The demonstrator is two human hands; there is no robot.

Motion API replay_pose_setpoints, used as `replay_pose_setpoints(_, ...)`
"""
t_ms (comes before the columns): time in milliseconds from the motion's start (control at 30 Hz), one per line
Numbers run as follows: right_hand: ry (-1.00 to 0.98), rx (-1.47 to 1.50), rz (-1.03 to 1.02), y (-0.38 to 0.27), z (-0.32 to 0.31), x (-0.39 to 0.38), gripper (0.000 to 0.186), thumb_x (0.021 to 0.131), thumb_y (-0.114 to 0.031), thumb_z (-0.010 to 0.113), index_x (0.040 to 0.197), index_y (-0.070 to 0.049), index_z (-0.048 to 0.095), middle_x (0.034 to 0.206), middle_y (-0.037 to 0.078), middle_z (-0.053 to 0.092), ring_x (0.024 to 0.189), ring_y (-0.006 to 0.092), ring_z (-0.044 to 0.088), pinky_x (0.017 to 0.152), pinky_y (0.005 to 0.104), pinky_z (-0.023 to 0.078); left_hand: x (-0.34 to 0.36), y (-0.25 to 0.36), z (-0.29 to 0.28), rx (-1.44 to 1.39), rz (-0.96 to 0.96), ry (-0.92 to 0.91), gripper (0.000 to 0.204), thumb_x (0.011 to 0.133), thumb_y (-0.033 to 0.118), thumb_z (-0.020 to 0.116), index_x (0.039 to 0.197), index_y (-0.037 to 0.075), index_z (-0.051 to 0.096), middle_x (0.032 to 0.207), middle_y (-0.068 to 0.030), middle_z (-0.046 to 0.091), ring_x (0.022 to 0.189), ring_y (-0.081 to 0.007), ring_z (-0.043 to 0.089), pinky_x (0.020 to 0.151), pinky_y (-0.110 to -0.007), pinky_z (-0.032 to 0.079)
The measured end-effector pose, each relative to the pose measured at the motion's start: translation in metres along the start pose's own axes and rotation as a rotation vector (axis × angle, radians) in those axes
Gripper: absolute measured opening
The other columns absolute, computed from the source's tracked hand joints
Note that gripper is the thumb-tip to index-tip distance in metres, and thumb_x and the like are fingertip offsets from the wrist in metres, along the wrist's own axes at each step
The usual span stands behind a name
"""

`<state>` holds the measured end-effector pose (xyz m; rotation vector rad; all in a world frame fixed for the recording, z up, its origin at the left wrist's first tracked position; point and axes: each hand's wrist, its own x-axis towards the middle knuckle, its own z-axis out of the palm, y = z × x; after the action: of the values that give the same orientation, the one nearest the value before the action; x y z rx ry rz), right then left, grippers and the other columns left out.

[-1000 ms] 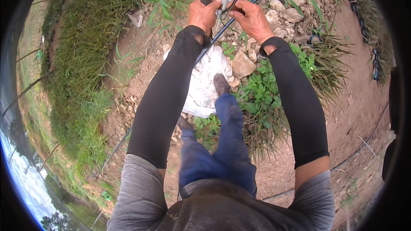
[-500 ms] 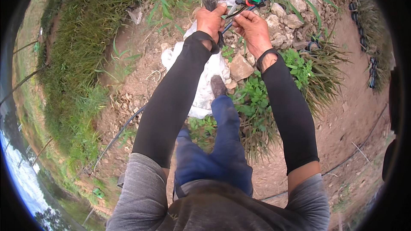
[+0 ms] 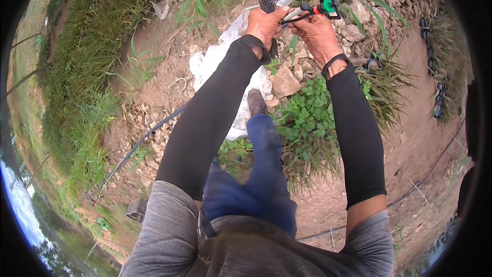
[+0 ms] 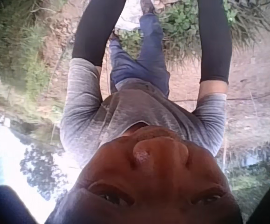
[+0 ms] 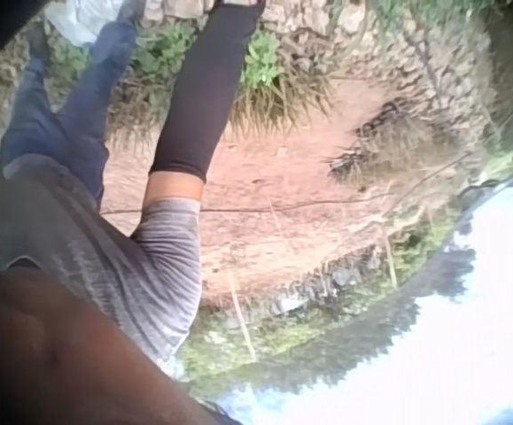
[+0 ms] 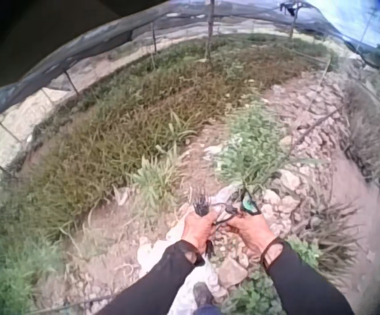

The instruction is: The person installs drip irrigation emitters onto a black irrigation pipe laid on the ground. They repeatedly pick up small black emitters, align them with the pipe, and press them into place using a handheld green and red tool. The person walks along the pipe, repeating this process at multiple locations.

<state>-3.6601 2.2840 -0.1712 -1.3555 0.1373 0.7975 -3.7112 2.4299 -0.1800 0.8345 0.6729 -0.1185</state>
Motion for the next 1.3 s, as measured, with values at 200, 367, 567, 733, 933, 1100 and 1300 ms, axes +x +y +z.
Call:
replay_pose_setpoints(200, -0.048, 0.035, 0.125, -0.009, -0.001, 0.007, 0.019, 0.088, -0.007, 0.064, 0.106, -0.008, 0.061, 0.093, 0.000, 0.064, 0.079, 0.0106, 0.062, 0.061, 0.0192, 0.046, 0.003, -0.005, 0.007, -0.088, 0.040, 0.077, 0.011, 0.082, 0.010, 0.069, 0.081, 0.002, 0.061, 0.059, -0.0008, 0.053, 0.040, -0.0080, 0.041, 0.036, -0.025, 0.028)
replay_pose_setpoints(367, -0.053, 0.104, 0.172, -0.010, -0.004, 0.013, 0.022, 0.088, -0.004, 0.061, 0.109, -0.008, 0.059, 0.093, -0.001, 0.062, 0.077, 0.0092, 0.061, 0.059, 0.0192, 0.045, 0.009, -0.017, 0.015, -0.049, 0.209, 0.203, 0.013, 0.083, 0.011, 0.069, 0.080, 0.002, 0.059, 0.060, -0.0017, 0.054, 0.041, -0.0090, 0.043, 0.035, -0.025, 0.030)
replay_pose_setpoints(567, -0.102, 0.157, 0.164, -0.009, -0.006, 0.015, 0.029, 0.087, 0.001, 0.058, 0.115, -0.005, 0.058, 0.093, 0.001, 0.063, 0.077, 0.0090, 0.060, 0.060, 0.0185, 0.045, -0.001, -0.014, 0.017, -0.079, 0.099, 0.134, 0.010, 0.087, 0.015, 0.065, 0.086, 0.007, 0.059, 0.069, -0.0003, 0.056, 0.049, -0.0077, 0.045, 0.040, -0.024, 0.032)
replay_pose_setpoints(733, -0.105, 0.038, 0.187, -0.014, -0.006, 0.018, 0.029, 0.087, 0.001, 0.059, 0.115, -0.005, 0.058, 0.092, 0.001, 0.064, 0.076, 0.0065, 0.059, 0.063, 0.0171, 0.046, -0.001, -0.007, 0.006, -0.070, 0.100, 0.065, 0.017, 0.091, 0.021, 0.063, 0.087, 0.005, 0.058, 0.069, -0.0013, 0.056, 0.050, -0.0103, 0.048, 0.039, -0.025, 0.035)
replay_pose_setpoints(933, -0.151, -0.034, 0.149, -0.018, -0.006, 0.022, 0.026, 0.086, -0.001, 0.063, 0.110, -0.008, 0.059, 0.088, 0.000, 0.064, 0.075, 0.0058, 0.059, 0.064, 0.0168, 0.047, -0.004, -0.004, 0.005, -0.015, 0.120, 0.043, 0.016, 0.086, 0.017, 0.069, 0.084, 0.005, 0.059, 0.067, -0.0007, 0.056, 0.051, -0.0079, 0.049, 0.040, -0.022, 0.035)
replay_pose_setpoints(1100, -0.113, 0.026, 0.142, -0.015, -0.003, 0.019, 0.019, 0.086, 0.001, 0.061, 0.104, -0.005, 0.059, 0.090, 0.003, 0.064, 0.079, 0.0098, 0.060, 0.065, 0.0202, 0.049, -0.003, -0.005, 0.005, -0.139, 0.081, 0.082, 0.011, 0.085, 0.012, 0.067, 0.085, 0.006, 0.058, 0.066, -0.0004, 0.055, 0.051, -0.0074, 0.048, 0.040, -0.021, 0.034)
replay_pose_setpoints(1300, 0.017, -0.041, -0.041, -0.006, 0.002, 0.012, 0.018, 0.085, 0.003, 0.059, 0.102, 0.000, 0.061, 0.092, 0.006, 0.065, 0.082, 0.0137, 0.062, 0.074, 0.0259, 0.050, 0.003, -0.011, 0.007, -0.259, 0.055, 0.112, 0.012, 0.086, 0.007, 0.065, 0.087, 0.005, 0.053, 0.066, -0.0023, 0.054, 0.045, -0.0085, 0.046, 0.034, -0.022, 0.031)
